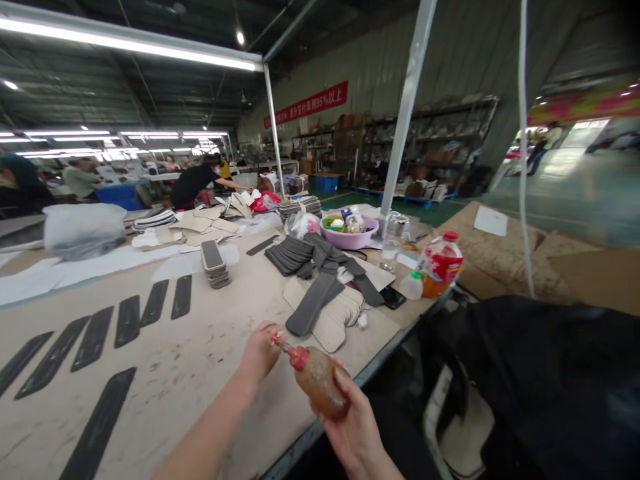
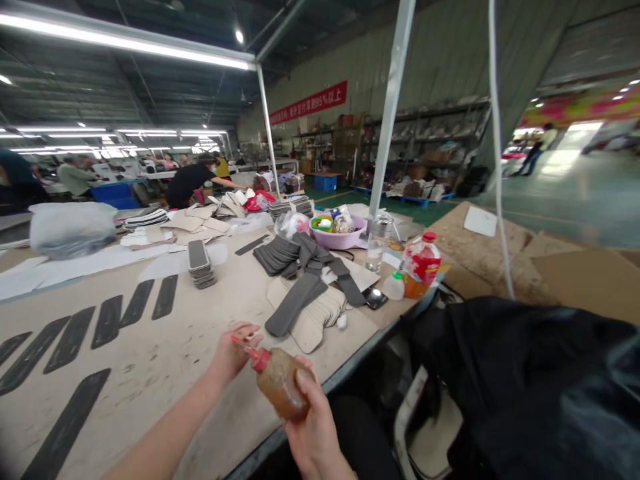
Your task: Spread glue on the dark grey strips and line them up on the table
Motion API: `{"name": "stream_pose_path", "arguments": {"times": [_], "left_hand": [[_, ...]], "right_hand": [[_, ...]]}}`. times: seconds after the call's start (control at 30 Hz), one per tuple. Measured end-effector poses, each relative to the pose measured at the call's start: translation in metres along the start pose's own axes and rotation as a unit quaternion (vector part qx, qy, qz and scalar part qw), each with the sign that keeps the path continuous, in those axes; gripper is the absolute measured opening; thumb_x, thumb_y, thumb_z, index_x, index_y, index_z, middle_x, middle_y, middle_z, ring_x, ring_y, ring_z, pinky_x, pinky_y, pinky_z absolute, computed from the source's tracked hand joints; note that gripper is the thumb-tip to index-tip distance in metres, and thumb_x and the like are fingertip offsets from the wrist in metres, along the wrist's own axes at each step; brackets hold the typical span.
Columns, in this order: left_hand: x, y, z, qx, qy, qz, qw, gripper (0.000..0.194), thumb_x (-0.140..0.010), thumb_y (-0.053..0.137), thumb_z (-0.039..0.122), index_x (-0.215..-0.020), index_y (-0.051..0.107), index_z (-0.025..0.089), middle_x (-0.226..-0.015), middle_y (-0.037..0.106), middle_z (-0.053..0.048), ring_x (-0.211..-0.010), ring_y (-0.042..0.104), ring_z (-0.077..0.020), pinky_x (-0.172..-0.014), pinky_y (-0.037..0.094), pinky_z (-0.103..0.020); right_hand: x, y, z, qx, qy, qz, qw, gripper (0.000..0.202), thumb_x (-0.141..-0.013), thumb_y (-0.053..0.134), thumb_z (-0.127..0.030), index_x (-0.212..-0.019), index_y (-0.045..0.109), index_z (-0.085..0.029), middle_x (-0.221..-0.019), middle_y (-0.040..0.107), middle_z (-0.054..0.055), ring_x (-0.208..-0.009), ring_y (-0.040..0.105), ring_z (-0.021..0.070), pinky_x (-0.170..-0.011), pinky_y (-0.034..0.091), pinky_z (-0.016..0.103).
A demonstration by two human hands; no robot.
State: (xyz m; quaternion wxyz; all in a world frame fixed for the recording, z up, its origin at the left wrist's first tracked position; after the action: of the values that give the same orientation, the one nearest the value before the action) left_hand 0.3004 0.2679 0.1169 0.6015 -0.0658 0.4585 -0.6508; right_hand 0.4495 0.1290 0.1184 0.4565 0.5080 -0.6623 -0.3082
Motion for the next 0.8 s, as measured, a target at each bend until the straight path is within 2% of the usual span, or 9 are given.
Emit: {"name": "stream_pose_path", "arguments": {"times": [0.1, 0.17, 0.27, 0.43, 0.57, 0.63, 0.7, 0.8], "left_hand": [[-0.025, 0.035, 0.009, -0.037, 0.019, -0.038, 0.998, 0.021, -0.077, 0.057, 0.030, -0.082, 0.070, 0.013, -0.085, 0.069, -0.011, -0.087, 0.063, -0.0222, -0.084, 0.051, -0.035], [-0.035, 0.047, 0.012, -0.062, 0.026, -0.058, 0.996, 0.021, -0.078, 0.056, 0.029, -0.078, 0.069, 0.013, -0.081, 0.067, -0.010, -0.081, 0.062, -0.0211, -0.079, 0.051, -0.034], [-0.043, 0.053, 0.011, -0.098, 0.024, -0.076, 0.992, 0.023, -0.080, 0.051, 0.027, -0.077, 0.069, 0.012, -0.079, 0.064, -0.009, -0.072, 0.060, -0.0179, -0.072, 0.049, -0.031], [-0.049, 0.057, 0.009, -0.147, 0.013, -0.093, 0.985, 0.021, -0.077, 0.049, 0.021, -0.068, 0.067, 0.014, -0.072, 0.060, -0.003, -0.069, 0.056, -0.0136, -0.066, 0.043, -0.024], [-0.052, 0.064, 0.015, -0.180, -0.016, -0.079, 0.980, 0.020, -0.071, 0.047, 0.011, -0.056, 0.059, 0.014, -0.063, 0.056, -0.001, -0.059, 0.052, -0.0110, -0.060, 0.041, -0.023], [-0.054, 0.061, 0.021, -0.191, -0.027, -0.064, 0.979, 0.018, -0.068, 0.047, 0.010, -0.054, 0.057, 0.014, -0.062, 0.055, -0.002, -0.057, 0.051, -0.0116, -0.059, 0.041, -0.024], [-0.056, 0.049, 0.029, -0.193, -0.022, -0.046, 0.980, 0.016, -0.069, 0.047, 0.013, -0.057, 0.057, 0.015, -0.066, 0.057, -0.003, -0.060, 0.054, -0.0130, -0.062, 0.042, -0.025], [-0.051, 0.010, 0.041, -0.190, -0.006, -0.017, 0.982, 0.017, -0.074, 0.044, 0.018, -0.066, 0.059, 0.017, -0.075, 0.060, -0.004, -0.072, 0.057, -0.0150, -0.071, 0.044, -0.027]], "right_hand": [[-0.004, -0.006, -0.016, -0.014, -0.008, 0.026, 1.000, 0.039, -0.053, 0.081, -0.032, -0.089, 0.067, -0.027, -0.088, 0.071, 0.001, -0.073, 0.064, 0.0201, -0.060, 0.048, 0.029], [-0.006, -0.009, -0.022, -0.013, -0.015, 0.033, 0.999, 0.037, -0.057, 0.079, -0.035, -0.090, 0.067, -0.026, -0.087, 0.071, 0.002, -0.070, 0.063, 0.0195, -0.057, 0.047, 0.028], [-0.006, -0.011, -0.027, -0.017, -0.017, 0.044, 0.999, 0.035, -0.059, 0.078, -0.036, -0.091, 0.067, -0.024, -0.089, 0.070, 0.003, -0.072, 0.063, 0.0202, -0.057, 0.047, 0.028], [-0.004, -0.010, -0.032, -0.052, -0.001, 0.046, 0.998, 0.039, -0.055, 0.081, -0.034, -0.089, 0.067, -0.024, -0.090, 0.070, 0.003, -0.074, 0.063, 0.0202, -0.058, 0.048, 0.028], [-0.005, -0.011, -0.030, -0.065, 0.007, 0.032, 0.997, 0.041, -0.051, 0.084, -0.032, -0.088, 0.067, -0.025, -0.088, 0.070, 0.002, -0.072, 0.063, 0.0187, -0.058, 0.048, 0.026], [-0.006, -0.012, -0.028, -0.060, 0.004, 0.027, 0.998, 0.041, -0.050, 0.084, -0.032, -0.087, 0.067, -0.026, -0.086, 0.070, 0.001, -0.072, 0.063, 0.0187, -0.058, 0.048, 0.026], [-0.007, -0.013, -0.026, -0.057, -0.006, 0.014, 0.998, 0.040, -0.050, 0.084, -0.031, -0.087, 0.067, -0.026, -0.087, 0.070, 0.001, -0.073, 0.063, 0.0186, -0.058, 0.048, 0.026], [-0.007, -0.011, -0.027, -0.053, -0.024, -0.003, 0.998, 0.039, -0.052, 0.083, -0.030, -0.087, 0.066, -0.025, -0.088, 0.070, 0.001, -0.076, 0.063, 0.0190, -0.060, 0.048, 0.025]]}}
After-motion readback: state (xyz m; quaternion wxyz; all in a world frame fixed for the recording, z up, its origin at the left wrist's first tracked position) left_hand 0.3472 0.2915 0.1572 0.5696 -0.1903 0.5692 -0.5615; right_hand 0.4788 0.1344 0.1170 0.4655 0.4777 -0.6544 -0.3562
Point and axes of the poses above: each hand's wrist, its own x-axis away from the middle knuckle, its own y-axis out of the palm, z = x × y, the point moved 3 cm from there along -x, towards the middle knuckle
